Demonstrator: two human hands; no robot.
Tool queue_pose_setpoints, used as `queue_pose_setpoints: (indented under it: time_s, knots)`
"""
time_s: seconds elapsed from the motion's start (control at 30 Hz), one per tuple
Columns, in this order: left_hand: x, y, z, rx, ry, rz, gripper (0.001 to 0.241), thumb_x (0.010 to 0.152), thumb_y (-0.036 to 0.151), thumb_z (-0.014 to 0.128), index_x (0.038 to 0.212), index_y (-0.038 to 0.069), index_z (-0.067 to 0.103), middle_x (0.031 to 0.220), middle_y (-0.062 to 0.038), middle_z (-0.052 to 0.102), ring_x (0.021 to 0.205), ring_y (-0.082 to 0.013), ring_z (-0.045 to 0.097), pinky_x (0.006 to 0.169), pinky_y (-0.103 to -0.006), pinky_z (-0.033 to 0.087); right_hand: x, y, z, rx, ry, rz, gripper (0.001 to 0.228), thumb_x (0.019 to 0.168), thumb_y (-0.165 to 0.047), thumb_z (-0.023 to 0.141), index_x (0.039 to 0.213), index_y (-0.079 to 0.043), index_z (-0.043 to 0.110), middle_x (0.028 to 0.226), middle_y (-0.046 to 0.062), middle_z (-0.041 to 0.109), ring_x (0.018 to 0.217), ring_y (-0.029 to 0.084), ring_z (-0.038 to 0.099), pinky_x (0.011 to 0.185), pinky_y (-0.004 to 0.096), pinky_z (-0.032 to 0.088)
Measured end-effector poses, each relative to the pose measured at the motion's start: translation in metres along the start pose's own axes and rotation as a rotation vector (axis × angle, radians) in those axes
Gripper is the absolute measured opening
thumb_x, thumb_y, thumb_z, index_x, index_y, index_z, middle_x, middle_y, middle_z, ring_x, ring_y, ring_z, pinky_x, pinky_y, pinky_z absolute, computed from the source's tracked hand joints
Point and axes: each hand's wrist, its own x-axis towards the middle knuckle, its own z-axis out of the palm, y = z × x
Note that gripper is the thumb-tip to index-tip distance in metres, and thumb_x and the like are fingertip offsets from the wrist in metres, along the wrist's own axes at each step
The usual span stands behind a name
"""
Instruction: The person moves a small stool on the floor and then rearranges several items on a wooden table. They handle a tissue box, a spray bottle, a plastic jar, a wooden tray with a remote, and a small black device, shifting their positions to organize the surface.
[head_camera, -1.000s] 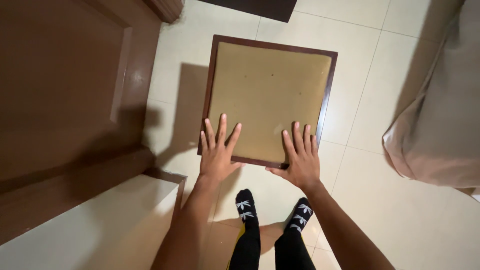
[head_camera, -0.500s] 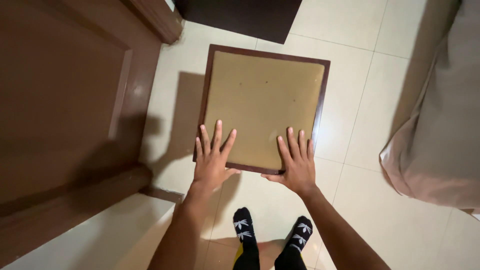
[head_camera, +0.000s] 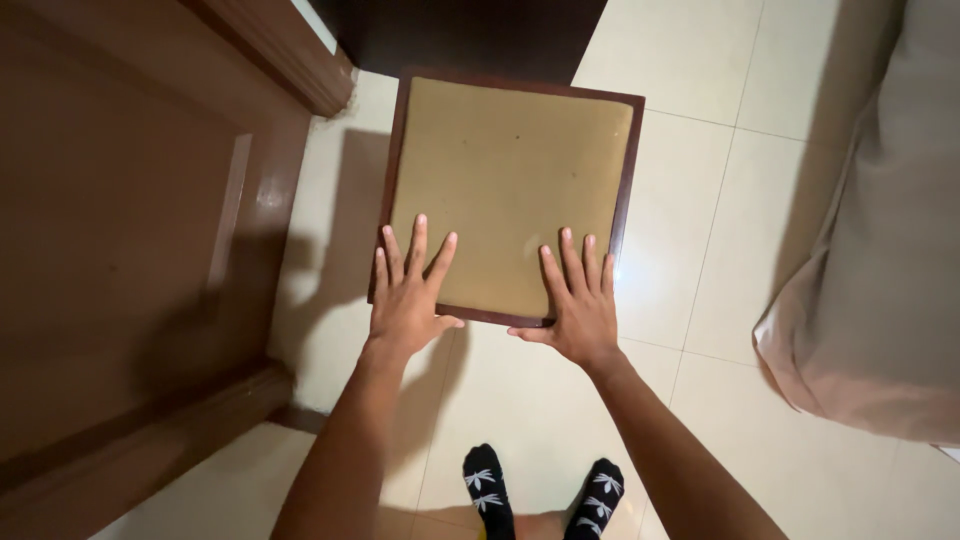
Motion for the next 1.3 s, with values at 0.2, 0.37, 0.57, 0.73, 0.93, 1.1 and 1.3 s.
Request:
queue_pose_setpoints:
  time_s: [0.2, 0.37, 0.57, 0.73, 0.93, 1.1, 1.3]
  knots:
    - [0.013, -0.005, -0.006, 0.036, 0.0, -0.013, 0.134, 0.061, 0.051, 0.094, 0.165, 0.032, 0.011, 0.172, -0.012, -0.01, 0.155, -0.0507, -0.003, 0.126, -0.0575, 0.012, 0.014, -0.002, -0.001, 0.008, -0.027, 0.022, 0.134, 0.057, -0.088, 0.07, 0.158, -0.008, 0.033, 0.169, 0.021, 0.017, 0.155, 0.048, 0.011, 0.12, 0.07, 0.013]
    - [0.013, -0.005, 0.004, -0.069, 0.051, 0.016, 0.129, 0.067, 0.07, 0.084, 0.164, 0.024, 0.012, 0.171, -0.016, -0.009, 0.154, -0.0529, -0.005, 0.125, -0.0622, 0.01, 0.015, 0.006, -0.005, 0.023, -0.003, 0.068, 0.125, 0.067, -0.087, 0.069, 0.16, -0.011, 0.036, 0.172, 0.021, 0.015, 0.158, 0.045, 0.01, 0.123, 0.068, 0.014]
    - [0.03, -0.001, 0.014, -0.103, 0.168, 0.009, 0.128, 0.069, 0.079, 0.077, 0.166, 0.023, 0.013, 0.17, -0.019, -0.01, 0.151, -0.0586, -0.006, 0.118, -0.0735, 0.01, 0.027, 0.014, -0.012, 0.015, -0.005, 0.047, 0.129, 0.062, -0.089, 0.068, 0.159, -0.009, 0.038, 0.17, 0.023, 0.015, 0.156, 0.049, 0.011, 0.12, 0.07, 0.017]
    - [0.035, 0.007, -0.025, -0.066, -0.074, -0.069, 0.145, 0.054, 0.084, 0.082, 0.164, 0.027, 0.008, 0.169, -0.016, -0.017, 0.15, -0.0594, -0.012, 0.116, -0.0792, 0.007, 0.027, 0.016, -0.003, 0.056, 0.062, 0.012, 0.131, 0.059, -0.09, 0.07, 0.157, -0.008, 0.039, 0.169, 0.024, 0.02, 0.155, 0.052, 0.015, 0.117, 0.073, 0.024]
    - [0.04, 0.002, -0.02, -0.072, -0.045, -0.061, 0.152, 0.044, 0.075, 0.09, 0.165, 0.029, 0.009, 0.17, -0.014, -0.017, 0.152, -0.0581, -0.012, 0.115, -0.0807, 0.007, 0.029, 0.018, 0.0, 0.067, 0.106, -0.01, 0.126, 0.063, -0.088, 0.071, 0.155, -0.006, 0.042, 0.168, 0.025, 0.024, 0.155, 0.052, 0.019, 0.117, 0.073, 0.026]
    - [0.046, -0.002, -0.017, -0.11, -0.046, -0.051, 0.15, 0.046, 0.074, 0.092, 0.164, 0.03, 0.01, 0.17, -0.012, -0.017, 0.151, -0.0572, -0.015, 0.114, -0.082, 0.006, 0.033, 0.018, 0.0, 0.055, 0.101, -0.021, 0.127, 0.061, -0.088, 0.071, 0.154, -0.006, 0.043, 0.167, 0.025, 0.024, 0.154, 0.052, 0.019, 0.116, 0.074, 0.027]
    - [0.055, -0.011, -0.018, -0.094, 0.021, -0.018, 0.149, 0.047, 0.074, 0.091, 0.164, 0.03, 0.009, 0.17, -0.012, -0.015, 0.152, -0.0573, -0.012, 0.114, -0.0818, 0.007, 0.044, 0.016, 0.001, 0.06, 0.108, -0.003, 0.128, 0.062, -0.088, 0.072, 0.157, -0.007, 0.042, 0.168, 0.024, 0.023, 0.155, 0.051, 0.018, 0.118, 0.072, 0.026]
